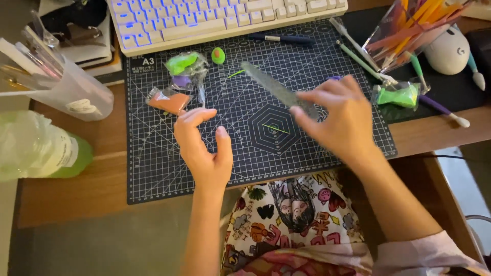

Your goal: The person uses a clear plastic ruler to flatten and shape a small piece of green clay on a cutting mat. They then pick up a thin metal tool and use it to refine the edges and details of the green clay piece.

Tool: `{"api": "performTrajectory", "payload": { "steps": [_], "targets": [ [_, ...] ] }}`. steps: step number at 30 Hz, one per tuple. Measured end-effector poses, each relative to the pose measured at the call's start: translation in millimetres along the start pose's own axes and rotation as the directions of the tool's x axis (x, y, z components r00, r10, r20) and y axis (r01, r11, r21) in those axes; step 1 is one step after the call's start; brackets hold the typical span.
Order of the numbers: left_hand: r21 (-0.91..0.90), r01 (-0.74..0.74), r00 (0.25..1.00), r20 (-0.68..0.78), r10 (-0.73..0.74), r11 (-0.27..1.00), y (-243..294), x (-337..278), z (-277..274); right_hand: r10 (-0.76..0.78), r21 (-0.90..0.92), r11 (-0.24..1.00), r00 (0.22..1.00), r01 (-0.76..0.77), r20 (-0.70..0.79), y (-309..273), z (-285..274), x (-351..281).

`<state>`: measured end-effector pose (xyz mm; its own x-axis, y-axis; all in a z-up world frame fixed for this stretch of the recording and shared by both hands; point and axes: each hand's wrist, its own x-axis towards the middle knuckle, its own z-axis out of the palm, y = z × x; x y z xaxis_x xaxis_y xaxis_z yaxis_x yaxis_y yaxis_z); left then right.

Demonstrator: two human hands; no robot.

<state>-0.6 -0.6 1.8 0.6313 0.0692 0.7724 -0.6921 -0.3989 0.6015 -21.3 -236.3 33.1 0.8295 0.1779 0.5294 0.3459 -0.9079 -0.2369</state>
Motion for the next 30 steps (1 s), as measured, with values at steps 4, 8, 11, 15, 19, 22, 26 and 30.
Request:
{"api": "performTrajectory", "payload": {
  "steps": [4,8,11,15,19,22,26,30],
  "targets": [
    [0.002,-0.012,1.0,0.005,0.012,1.0,-2.0,0.0,2.0,0.03,0.036,0.999,1.0,-0.03,0.005,-0.2,0.4,-8.7],
    [0.016,-0.017,1.0,0.009,0.017,1.0,-0.7,0.6,0.8,-0.052,0.096,0.994,0.999,0.05,0.013,-14.7,14.5,-19.5],
    [0.011,-0.012,1.0,0.01,0.012,1.0,-6.4,-1.6,1.5,-0.01,0.122,0.992,0.999,0.004,0.047,-10.2,18.5,-14.6],
    [0.023,-0.01,1.0,0.014,0.01,1.0,-5.7,-0.9,1.1,-0.045,0.075,0.996,0.998,0.042,0.038,-9.4,24.7,-19.9],
    [0.032,-0.025,0.999,0.032,0.024,0.999,-3.4,-1.3,1.8,-0.055,0.086,0.995,0.998,0.053,0.019,-13.6,17.7,-16.9],
    [0.035,-0.025,0.999,0.036,0.023,0.999,-4.8,-0.8,1.8,-0.037,0.11,0.993,0.999,0.036,0.01,-18.1,17.1,-17.7],
    [0.045,-0.007,1.0,0.03,0.005,0.999,-2.8,-1.2,1.9,-0.022,0.11,0.994,0.999,0.025,-0.03,-15.8,11.7,-17.1],
    [0.037,-0.009,1.0,0.018,0.008,0.999,-1.2,0.5,0.3,-0.07,0.145,0.987,0.997,0.064,0.035,-22.8,19.0,-12.2]
  ]
}}
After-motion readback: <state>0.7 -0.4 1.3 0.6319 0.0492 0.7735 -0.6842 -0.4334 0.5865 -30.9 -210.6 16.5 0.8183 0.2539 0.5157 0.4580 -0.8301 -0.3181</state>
